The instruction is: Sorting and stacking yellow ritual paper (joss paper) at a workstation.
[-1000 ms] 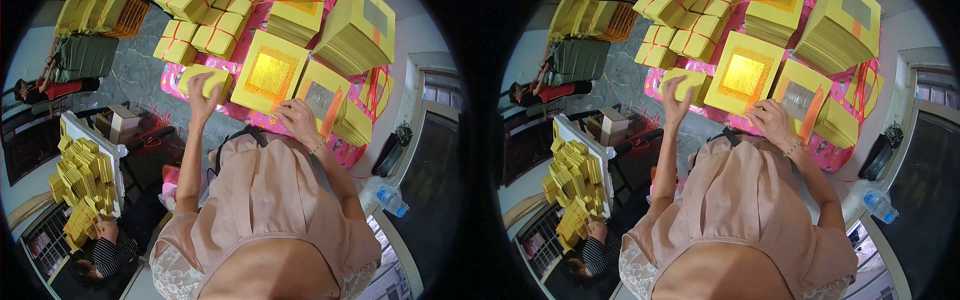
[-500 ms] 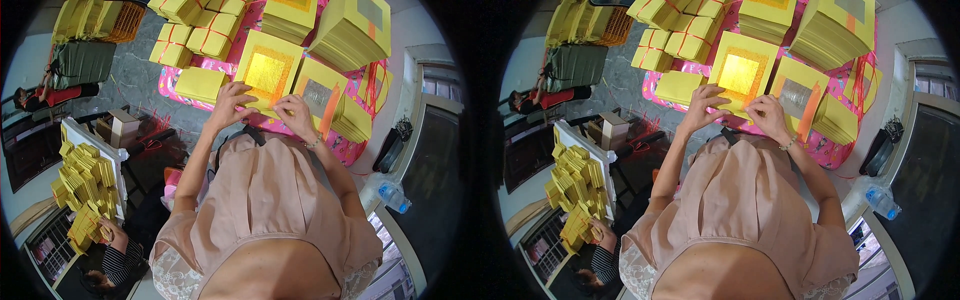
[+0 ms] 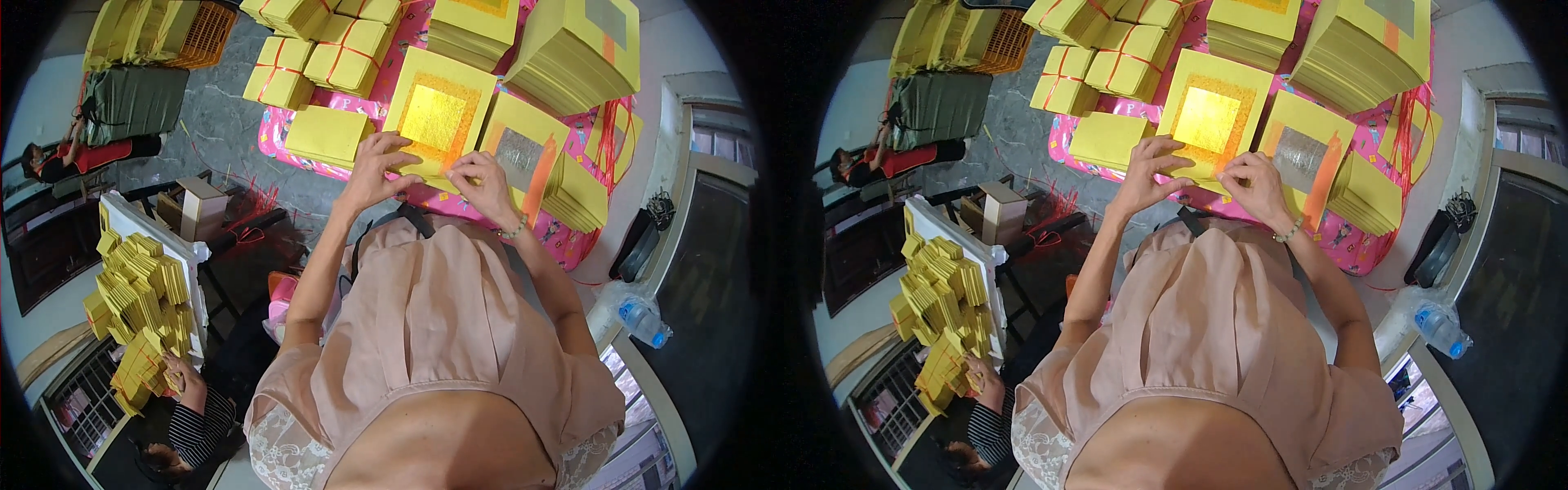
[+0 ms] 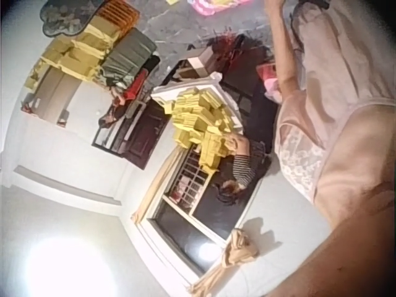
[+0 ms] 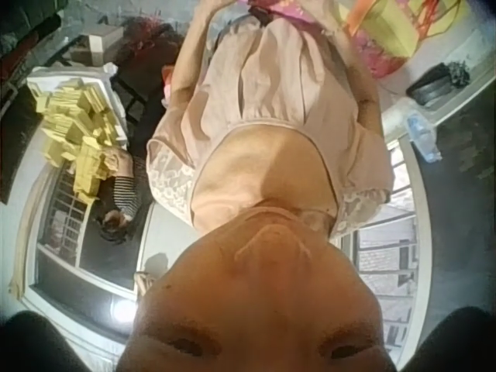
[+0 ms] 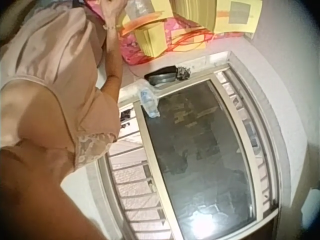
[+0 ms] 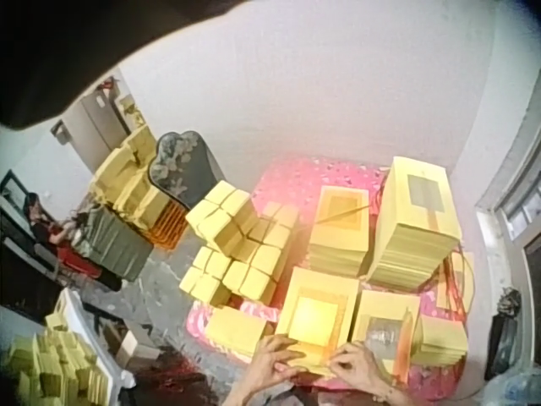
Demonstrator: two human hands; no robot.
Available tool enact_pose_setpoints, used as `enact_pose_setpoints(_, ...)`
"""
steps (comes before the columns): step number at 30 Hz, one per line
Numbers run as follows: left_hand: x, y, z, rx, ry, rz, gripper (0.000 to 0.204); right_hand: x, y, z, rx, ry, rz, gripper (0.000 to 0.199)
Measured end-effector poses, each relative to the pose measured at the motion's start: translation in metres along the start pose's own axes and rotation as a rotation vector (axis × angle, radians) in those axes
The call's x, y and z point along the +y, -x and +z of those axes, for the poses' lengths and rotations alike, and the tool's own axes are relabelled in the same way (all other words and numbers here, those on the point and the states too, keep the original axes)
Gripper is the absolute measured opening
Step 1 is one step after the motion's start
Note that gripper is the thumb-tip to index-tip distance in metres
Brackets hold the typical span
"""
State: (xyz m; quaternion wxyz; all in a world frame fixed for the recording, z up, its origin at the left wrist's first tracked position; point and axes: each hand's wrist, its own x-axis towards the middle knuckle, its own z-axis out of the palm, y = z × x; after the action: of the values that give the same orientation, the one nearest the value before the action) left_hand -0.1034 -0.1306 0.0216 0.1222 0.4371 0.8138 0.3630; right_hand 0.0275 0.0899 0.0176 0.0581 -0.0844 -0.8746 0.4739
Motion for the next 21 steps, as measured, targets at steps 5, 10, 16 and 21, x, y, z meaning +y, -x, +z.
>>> enact_pose_setpoints(5,0.0,-0.001,0.001,0.009,0.001,0.005,0.033,0.002,0.0,0.001,0.004,0.009,0.004,0.015)
enact_pose_setpoints(10,0.001,-0.002,0.0,0.018,0.031,-0.009,0.033,-0.001,0.003,-0.001,0.015,0.035,-0.068,0.014)
enact_pose_setpoints(16,0.003,-0.003,0.0,0.022,0.009,-0.045,0.031,-0.012,-0.002,-0.024,-0.106,0.121,-0.241,0.019)
enact_pose_setpoints(21,0.002,-0.004,0.0,0.015,0.018,-0.047,0.031,-0.006,-0.003,-0.028,-0.169,0.136,-0.246,0.019)
